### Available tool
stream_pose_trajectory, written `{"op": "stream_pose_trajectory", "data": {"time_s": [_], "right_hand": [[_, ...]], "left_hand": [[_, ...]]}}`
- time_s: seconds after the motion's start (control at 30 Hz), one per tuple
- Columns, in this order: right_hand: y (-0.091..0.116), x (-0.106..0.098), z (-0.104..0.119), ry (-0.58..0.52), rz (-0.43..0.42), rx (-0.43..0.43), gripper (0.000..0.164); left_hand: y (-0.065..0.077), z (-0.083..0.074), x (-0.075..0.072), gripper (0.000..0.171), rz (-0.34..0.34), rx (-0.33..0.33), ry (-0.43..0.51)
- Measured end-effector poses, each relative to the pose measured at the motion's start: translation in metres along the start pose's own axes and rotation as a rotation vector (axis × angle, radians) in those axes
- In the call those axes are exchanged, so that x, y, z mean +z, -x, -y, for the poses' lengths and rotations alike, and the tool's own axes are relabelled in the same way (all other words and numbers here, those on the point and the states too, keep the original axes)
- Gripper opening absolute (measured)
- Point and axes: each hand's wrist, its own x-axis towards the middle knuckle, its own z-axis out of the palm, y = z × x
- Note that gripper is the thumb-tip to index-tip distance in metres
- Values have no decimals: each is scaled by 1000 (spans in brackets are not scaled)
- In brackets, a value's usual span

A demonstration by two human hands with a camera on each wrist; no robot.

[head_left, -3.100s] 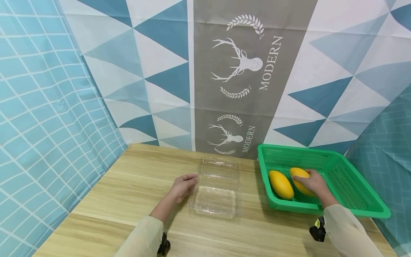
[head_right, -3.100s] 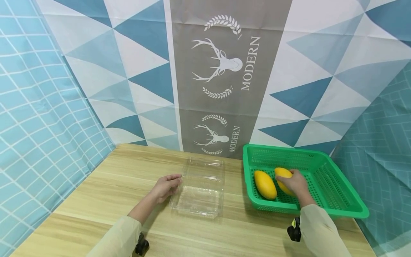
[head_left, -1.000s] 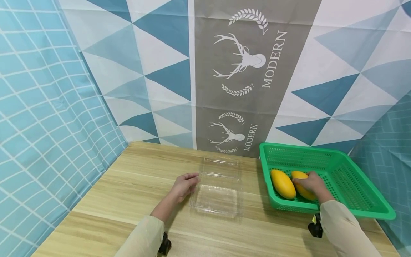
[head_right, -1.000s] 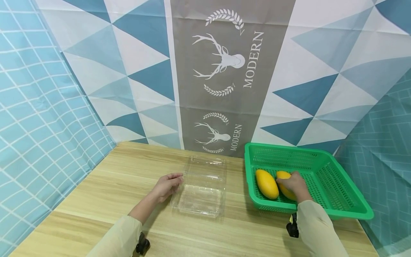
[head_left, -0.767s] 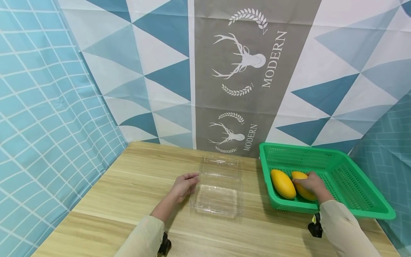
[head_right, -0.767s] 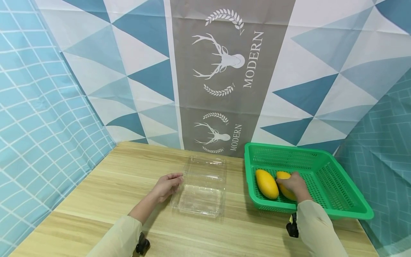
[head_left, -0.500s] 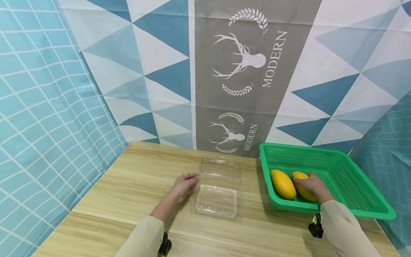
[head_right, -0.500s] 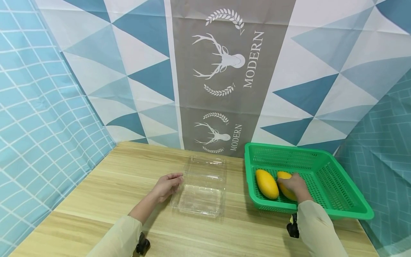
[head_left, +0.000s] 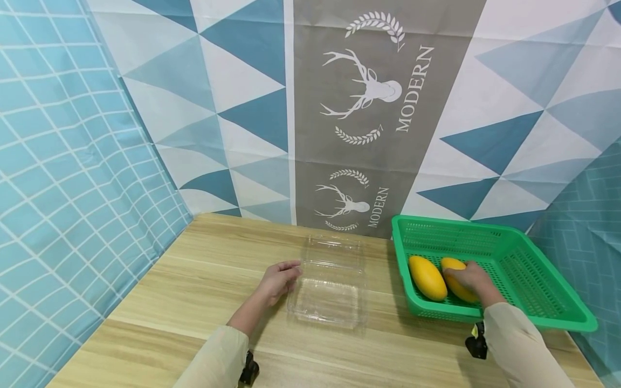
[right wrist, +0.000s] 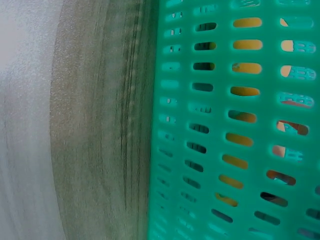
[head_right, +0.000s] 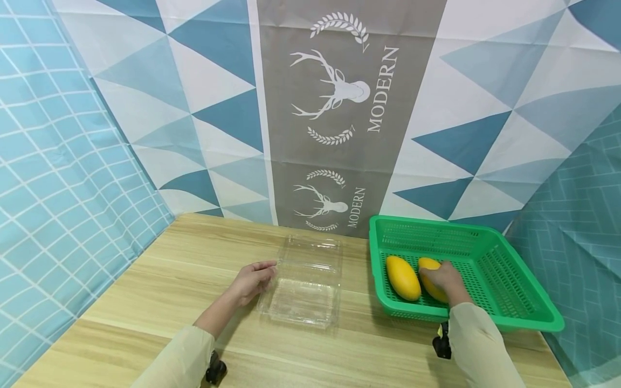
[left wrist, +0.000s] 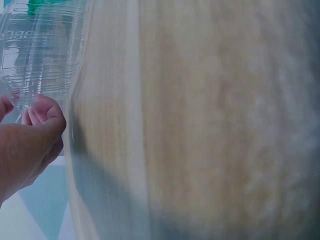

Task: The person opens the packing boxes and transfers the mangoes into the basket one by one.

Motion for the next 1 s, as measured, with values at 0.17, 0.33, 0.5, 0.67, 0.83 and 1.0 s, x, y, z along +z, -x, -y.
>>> {"op": "stream_pose_trajectory", "data": {"time_s": [0.17, 0.33, 0.5, 0.67, 0.83, 1.0], "right_hand": [[-1, -1, -1, -22, -8, 13, 88], [1, -3, 0, -16, -21, 16, 89], [3, -4, 1, 1, -31, 15, 88], [3, -6, 0, 7, -33, 7, 87], [6, -8, 0, -3, -37, 8, 88], [8, -13, 1, -14, -59, -14, 86]], "left_hand": [[-1, 0, 0, 39, 12, -7, 2], [-4, 1, -1, 41, 41, -10, -3], [-5, 1, 0, 41, 25, -13, -4], [-5, 2, 2, 38, 1, -11, 6], [-6, 4, 3, 36, -4, -12, 14], [-7, 2, 3, 38, 10, -5, 14]]}}
